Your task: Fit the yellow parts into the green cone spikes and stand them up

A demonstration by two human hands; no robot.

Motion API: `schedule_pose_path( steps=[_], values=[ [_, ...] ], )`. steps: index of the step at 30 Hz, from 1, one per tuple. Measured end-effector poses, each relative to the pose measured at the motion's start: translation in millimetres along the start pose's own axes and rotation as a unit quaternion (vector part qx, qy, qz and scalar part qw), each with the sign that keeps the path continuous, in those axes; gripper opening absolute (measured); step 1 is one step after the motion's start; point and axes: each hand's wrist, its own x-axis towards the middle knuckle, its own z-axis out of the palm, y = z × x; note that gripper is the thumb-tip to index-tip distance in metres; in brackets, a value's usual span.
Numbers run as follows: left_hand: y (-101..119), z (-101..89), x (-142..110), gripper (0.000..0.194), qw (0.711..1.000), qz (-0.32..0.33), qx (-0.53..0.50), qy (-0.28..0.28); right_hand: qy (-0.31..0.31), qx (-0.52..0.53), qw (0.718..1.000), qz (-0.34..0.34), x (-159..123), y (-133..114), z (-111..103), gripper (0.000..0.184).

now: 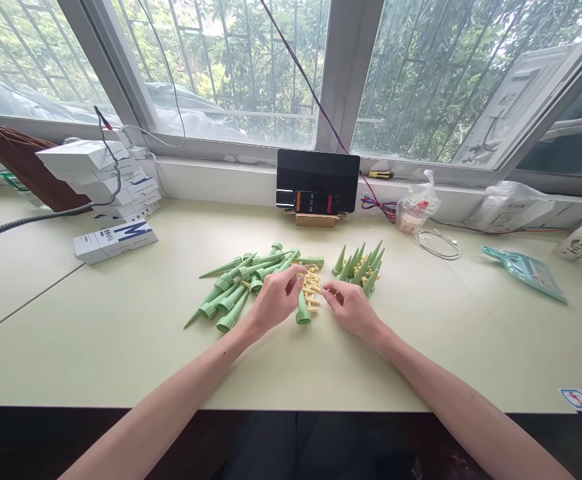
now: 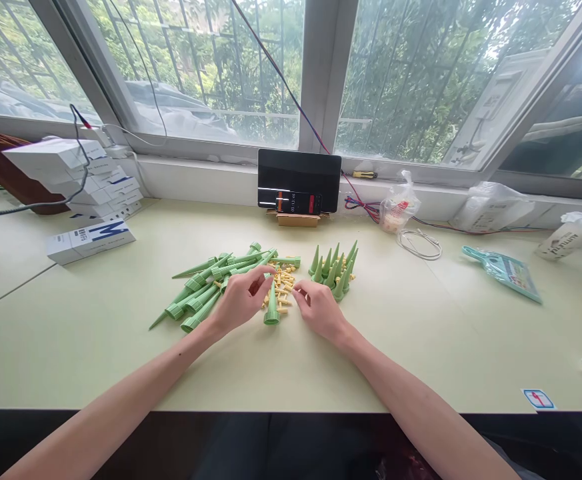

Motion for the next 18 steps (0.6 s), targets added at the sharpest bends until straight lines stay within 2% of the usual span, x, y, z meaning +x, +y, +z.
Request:
schedule_pose_path(
  steps=[5, 10, 13, 18],
  values=[
    [-3.2, 1.3, -0.5, 0.025, 1.0, 0.021, 0.01, -0.014, -0.002, -0.012, 1.0, -0.01, 0.4, 1.7, 3.4, 0.021],
    [-4.9, -3.4, 2.5, 0.03, 1.0, 0.011, -0.002, 0.016, 0.012, -0.017, 1.0, -0.008, 1.3, 4.4, 3.8, 0.021],
    [-5.5, -5.5, 4.3, 0.026, 0.999, -0.008, -0.013, 0.034, 0.019, 0.005, 1.0, 0.003, 2.5, 4.7, 3.9, 0.022],
    [-7.8, -5.3, 4.1, 0.017, 0.999, -0.029, 0.02, -0.006, 0.024, 0.047, 0.998, 0.033, 4.1, 2.1, 3.3, 0.026]
  ],
)
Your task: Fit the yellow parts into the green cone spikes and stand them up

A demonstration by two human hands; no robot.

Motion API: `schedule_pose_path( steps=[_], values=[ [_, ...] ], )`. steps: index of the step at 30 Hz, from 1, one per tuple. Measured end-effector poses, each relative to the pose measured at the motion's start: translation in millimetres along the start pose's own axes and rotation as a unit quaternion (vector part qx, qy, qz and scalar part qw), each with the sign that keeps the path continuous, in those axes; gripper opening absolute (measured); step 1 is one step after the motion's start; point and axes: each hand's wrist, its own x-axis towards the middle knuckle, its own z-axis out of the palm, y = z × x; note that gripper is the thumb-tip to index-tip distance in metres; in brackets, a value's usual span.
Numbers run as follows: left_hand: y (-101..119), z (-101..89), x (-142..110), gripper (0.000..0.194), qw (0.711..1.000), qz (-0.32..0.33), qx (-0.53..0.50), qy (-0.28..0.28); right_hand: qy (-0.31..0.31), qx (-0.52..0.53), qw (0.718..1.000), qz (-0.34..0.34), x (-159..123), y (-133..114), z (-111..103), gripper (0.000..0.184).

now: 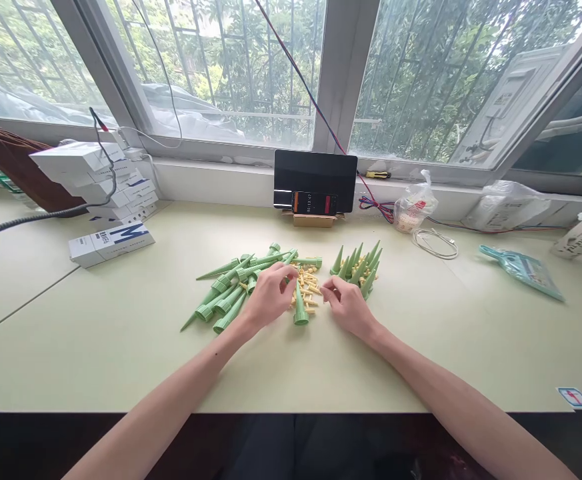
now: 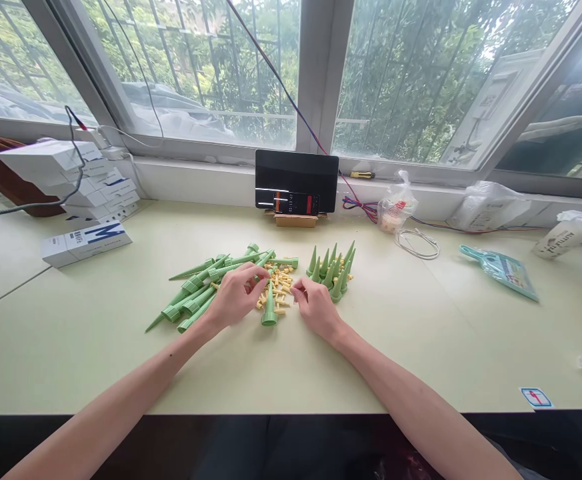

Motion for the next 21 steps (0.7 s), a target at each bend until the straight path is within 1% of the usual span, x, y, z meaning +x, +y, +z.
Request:
schedule_pose_path(
  steps=[6, 9, 11, 15, 21],
  values=[
    [3, -5.7, 0, 0.012, 0.998, 0.022, 0.037, -0.038, 0.001, -0.013, 1.0, -0.006, 0, -1, -1, 0.033],
    [4, -11.5, 0, 0.014, 0.992, 0.025, 0.068, -0.101, 0.006, -0.031, 0.999, -0.012, 0, 0, 0, 0.043],
    [3, -14.7, 1, 0.014, 0.987, 0.022, 0.084, -0.136, 0.004, -0.037, 0.999, -0.016, 0, 1, 2, 0.046],
    [0, -18.4, 1, 0.01, 0.979, 0.038, 0.092, -0.18, -0.014, -0.039, 0.999, -0.029, -1, 1, 4, 0.044],
    [3, -23.7, 1, 0.007, 0.97, 0.047, 0.112, -0.212, -0.03, -0.04, 0.998, -0.029, -2, 1, 3, 0.042]
  ],
)
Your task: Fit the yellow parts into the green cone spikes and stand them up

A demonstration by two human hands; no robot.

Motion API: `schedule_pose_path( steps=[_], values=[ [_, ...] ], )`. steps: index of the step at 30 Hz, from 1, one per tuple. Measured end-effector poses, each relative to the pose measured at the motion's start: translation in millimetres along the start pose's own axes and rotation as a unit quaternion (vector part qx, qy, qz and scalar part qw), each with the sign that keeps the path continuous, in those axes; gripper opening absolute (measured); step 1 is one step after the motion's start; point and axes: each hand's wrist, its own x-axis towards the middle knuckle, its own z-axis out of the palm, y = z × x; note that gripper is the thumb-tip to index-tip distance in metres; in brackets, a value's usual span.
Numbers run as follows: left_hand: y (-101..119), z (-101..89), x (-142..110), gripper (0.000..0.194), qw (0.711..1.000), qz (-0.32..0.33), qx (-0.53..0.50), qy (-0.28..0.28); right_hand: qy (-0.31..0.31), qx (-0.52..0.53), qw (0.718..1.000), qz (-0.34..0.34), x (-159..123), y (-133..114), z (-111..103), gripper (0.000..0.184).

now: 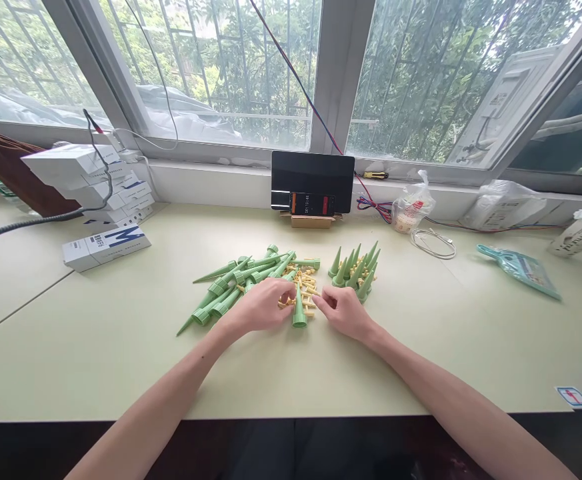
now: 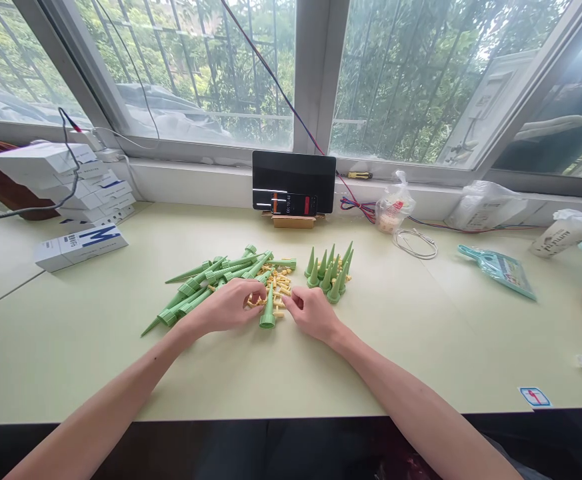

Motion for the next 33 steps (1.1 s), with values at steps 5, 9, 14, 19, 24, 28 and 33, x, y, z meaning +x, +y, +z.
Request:
schedule_pose_path(
  steps=[5, 9, 14, 19, 24, 28, 33],
  values=[
    [1.5, -2.9, -0.3, 0.008, 1.0, -0.009, 0.007, -0.019, -0.006, -0.002, 1.0, -0.005, -0.6, 1.1, 0.7, 0.04],
    [-0.2, -1.3, -0.3, 0.01, 1.0, -0.002, 0.008, -0.022, -0.007, -0.004, 1.0, -0.006, -1.0, 0.6, 0.9, 0.04],
    [-3.9, 2.6, 0.9, 0.011, 1.0, 0.005, 0.01, -0.016, -0.011, -0.003, 1.0, -0.011, -0.9, 0.5, 0.8, 0.04],
    [-7.0, 6.2, 1.9, 0.011, 1.0, 0.001, 0.019, -0.006, -0.012, -0.002, 1.0, -0.011, -0.5, 0.8, 0.9, 0.04],
    [-7.0, 6.4, 1.3, 0.009, 1.0, -0.008, 0.029, 0.008, -0.015, 0.0, 1.0, -0.008, -0.9, 0.3, 0.7, 0.039],
    [-6.2, 5.6, 2.6, 0.011, 0.999, -0.016, 0.024, 0.027, -0.018, 0.002, 1.0, -0.009, -0.9, 0.0, 0.2, 0.039],
    [-7.5, 5.0, 4.8, 0.013, 0.997, -0.006, -0.007, 0.079, -0.019, 0.0, 1.0, -0.008, -0.7, 0.2, 0.6, 0.039]
  ],
)
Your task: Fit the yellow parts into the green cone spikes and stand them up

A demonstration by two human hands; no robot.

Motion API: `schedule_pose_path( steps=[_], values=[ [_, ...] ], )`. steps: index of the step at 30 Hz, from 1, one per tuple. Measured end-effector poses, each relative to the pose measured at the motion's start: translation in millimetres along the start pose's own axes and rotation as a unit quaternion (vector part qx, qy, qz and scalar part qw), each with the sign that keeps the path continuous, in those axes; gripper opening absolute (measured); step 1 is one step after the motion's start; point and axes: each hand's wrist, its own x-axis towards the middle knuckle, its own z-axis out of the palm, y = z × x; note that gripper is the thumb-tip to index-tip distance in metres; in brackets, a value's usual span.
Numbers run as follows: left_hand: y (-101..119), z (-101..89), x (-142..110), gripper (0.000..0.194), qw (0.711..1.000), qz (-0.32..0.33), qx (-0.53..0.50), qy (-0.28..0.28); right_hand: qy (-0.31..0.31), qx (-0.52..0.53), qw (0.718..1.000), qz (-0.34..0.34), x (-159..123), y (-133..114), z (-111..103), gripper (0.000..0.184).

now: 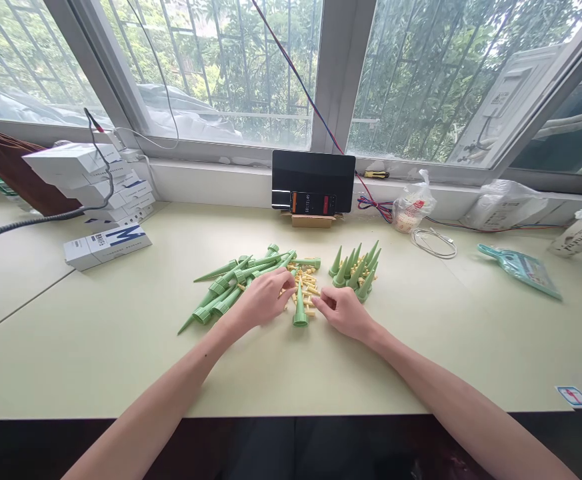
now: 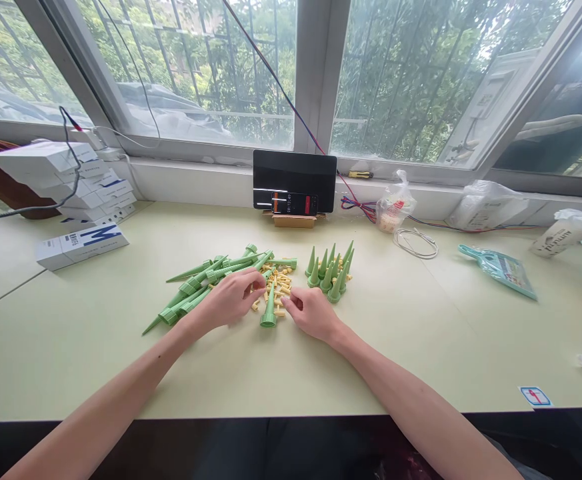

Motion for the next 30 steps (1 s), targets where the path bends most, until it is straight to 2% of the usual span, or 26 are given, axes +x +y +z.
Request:
schedule_pose_path(
  steps=[5, 10, 18, 25, 30],
  values=[
    [1, 0.6, 0, 0.013, 0.998, 0.036, -0.028, 0.031, 0.006, -0.004, 1.0, -0.001, 0, 0, 0, 0.039],
    [7, 3.0, -2, 0.014, 0.998, 0.05, -0.04, 0.023, 0.017, 0.01, 1.0, 0.0, 1, -3, -1, 0.035],
    [12, 8.4, -4, 0.015, 0.997, 0.07, -0.039, 0.023, 0.028, 0.042, 0.999, 0.006, -1, -10, -3, 0.019],
    [13, 10.8, -4, 0.012, 0.995, 0.083, -0.048, 0.026, 0.028, 0.051, 0.998, -0.005, -1, -13, -4, 0.027],
    [17, 14.3, -5, 0.011, 0.995, 0.059, -0.079, 0.024, 0.047, 0.058, 0.997, 0.0, -2, -14, -5, 0.027]
  ],
)
